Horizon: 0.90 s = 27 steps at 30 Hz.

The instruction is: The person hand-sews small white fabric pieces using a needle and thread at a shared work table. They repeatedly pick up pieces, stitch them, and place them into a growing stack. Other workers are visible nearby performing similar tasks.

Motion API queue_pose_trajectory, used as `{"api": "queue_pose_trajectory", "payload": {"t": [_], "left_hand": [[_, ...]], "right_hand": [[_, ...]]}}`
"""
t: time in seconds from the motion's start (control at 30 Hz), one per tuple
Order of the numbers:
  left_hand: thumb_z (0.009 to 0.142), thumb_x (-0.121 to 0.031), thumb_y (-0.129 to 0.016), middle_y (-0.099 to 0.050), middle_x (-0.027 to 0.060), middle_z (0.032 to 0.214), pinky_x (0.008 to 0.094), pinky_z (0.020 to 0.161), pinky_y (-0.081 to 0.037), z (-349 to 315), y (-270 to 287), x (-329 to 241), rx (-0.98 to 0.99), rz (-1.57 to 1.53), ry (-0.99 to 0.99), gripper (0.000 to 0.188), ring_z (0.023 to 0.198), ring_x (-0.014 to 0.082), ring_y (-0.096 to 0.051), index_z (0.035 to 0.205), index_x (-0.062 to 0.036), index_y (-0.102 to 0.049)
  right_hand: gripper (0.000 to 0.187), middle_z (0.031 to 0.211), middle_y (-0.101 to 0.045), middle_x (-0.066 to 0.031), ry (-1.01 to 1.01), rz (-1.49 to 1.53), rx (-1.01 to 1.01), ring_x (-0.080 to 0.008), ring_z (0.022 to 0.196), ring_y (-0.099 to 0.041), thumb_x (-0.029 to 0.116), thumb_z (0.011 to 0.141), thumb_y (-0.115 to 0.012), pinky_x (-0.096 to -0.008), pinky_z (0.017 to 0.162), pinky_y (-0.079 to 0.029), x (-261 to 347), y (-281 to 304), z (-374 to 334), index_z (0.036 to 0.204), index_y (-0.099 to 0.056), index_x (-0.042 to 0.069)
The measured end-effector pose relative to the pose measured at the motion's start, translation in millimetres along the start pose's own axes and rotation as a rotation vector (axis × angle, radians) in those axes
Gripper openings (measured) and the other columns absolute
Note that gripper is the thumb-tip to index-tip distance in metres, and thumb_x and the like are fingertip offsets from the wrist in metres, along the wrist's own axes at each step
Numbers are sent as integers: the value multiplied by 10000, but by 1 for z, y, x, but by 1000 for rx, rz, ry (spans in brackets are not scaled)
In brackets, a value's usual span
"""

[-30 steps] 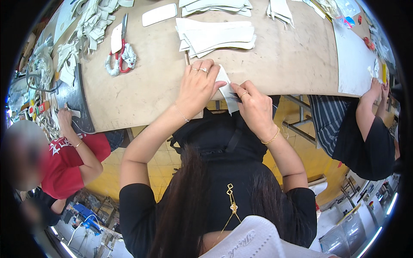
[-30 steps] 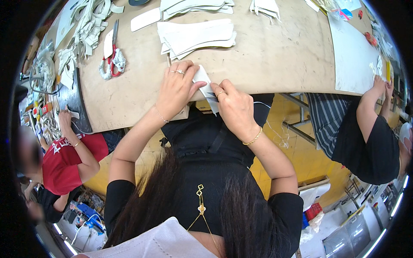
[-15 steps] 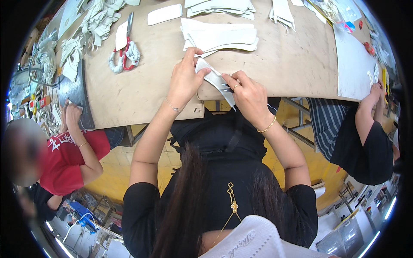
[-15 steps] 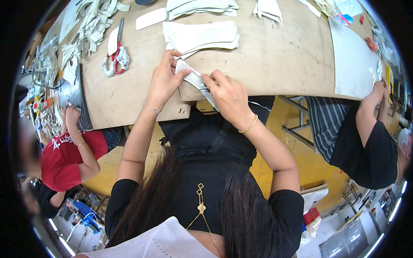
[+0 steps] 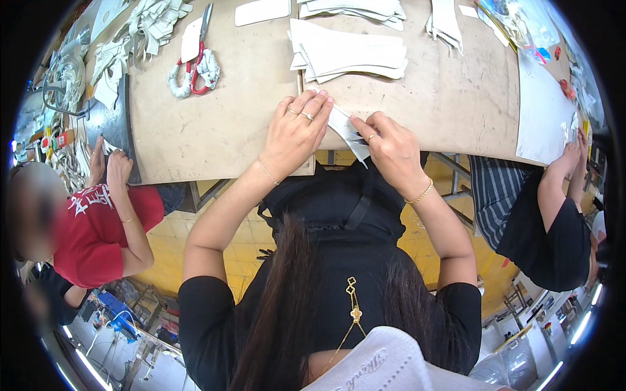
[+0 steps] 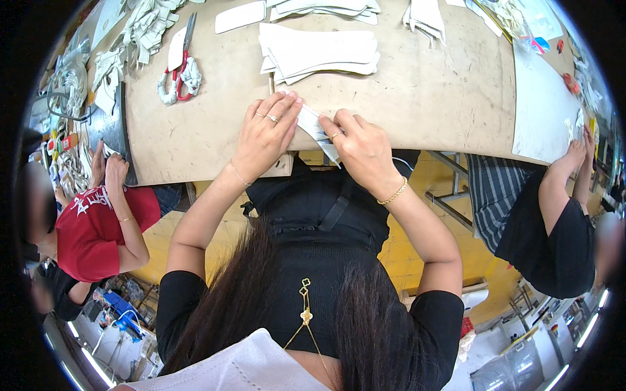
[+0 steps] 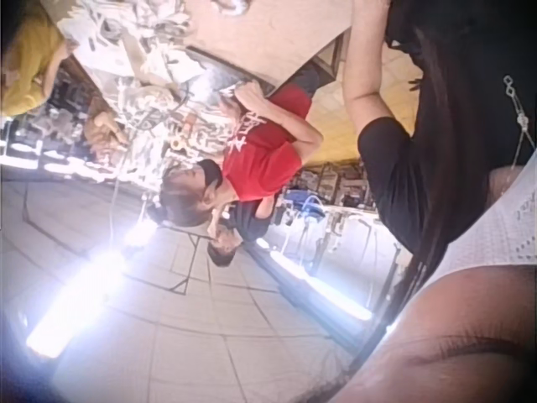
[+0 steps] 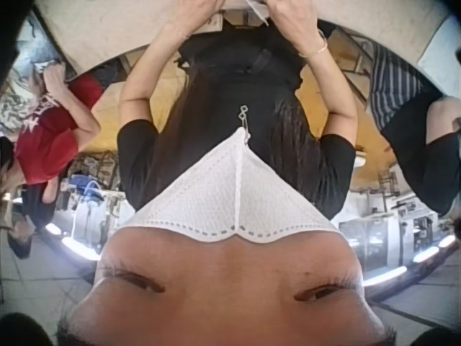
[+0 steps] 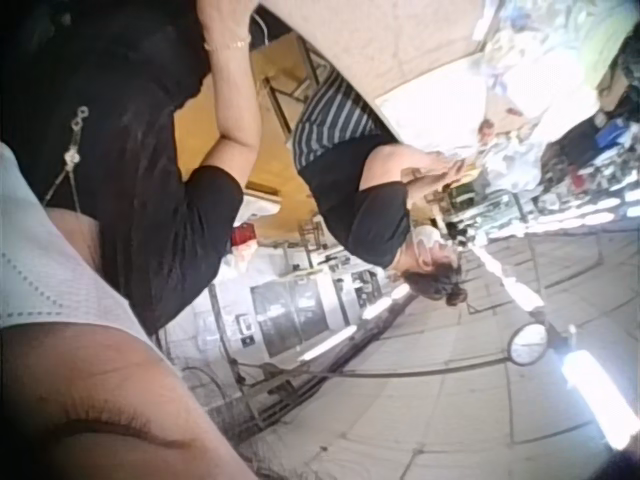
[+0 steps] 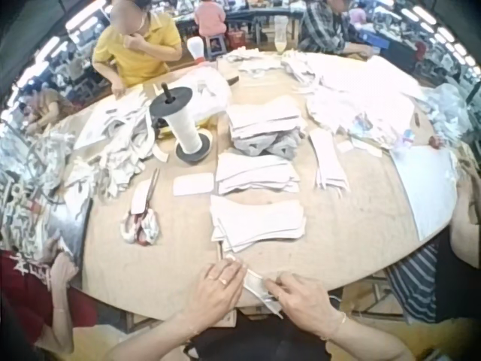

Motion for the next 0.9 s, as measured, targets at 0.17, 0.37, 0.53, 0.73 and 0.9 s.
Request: {"api": "queue_pose_trajectory", "payload": {"t": [0.17,0.37,0.53,0.73,0.9], "left_hand": [[851,-153,-678,-568,89,1314,435,1012,-388,-2,-1,-1,68,63,-4,468,1226,256,-509,1308,-106,-586],[785,-221,-728,-561,98,1317,472,975,-399,-2,-1,-3,94,73,-40,502,1242,270,-483,1273,-202,-610],[807,-256,-727,-504,116,1370,492,1006,-380,-4,1,-8,96,75,-40,518,1283,291,-446,1308,-283,-597],[823,-234,-710,-487,119,1398,504,1054,-365,-6,-2,-31,114,39,-25,534,1312,316,-426,1336,-166,-577],[825,-214,-698,-533,90,1364,496,1051,-371,-7,-9,-39,168,20,-62,561,1295,279,-464,1345,-73,-544]], "right_hand": [[378,849,-555,-23,29,-16,22,-163,745,-604,26,731,-642,-300,616,-520,-2,1,-7,1091,-721,112],[299,854,-530,-32,59,-15,4,-168,747,-584,111,781,-632,-298,607,-517,-2,-1,-8,1072,-695,86],[296,856,-529,-35,59,-20,31,-170,754,-584,116,777,-635,-298,610,-521,-2,1,-6,1065,-689,75],[299,881,-536,-30,62,-48,39,-168,772,-597,124,780,-632,-298,613,-527,0,1,-5,1070,-683,75],[304,872,-562,-19,75,72,26,-166,753,-604,101,766,-644,-303,604,-524,-16,9,-15,1067,-690,92]]}}
Point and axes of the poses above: each hand's wrist, its own z-axis towards the middle knuckle, its own y-axis out of the back of the hand, x = y × z, the point moved 6 cm from there along z, towards the middle knuckle
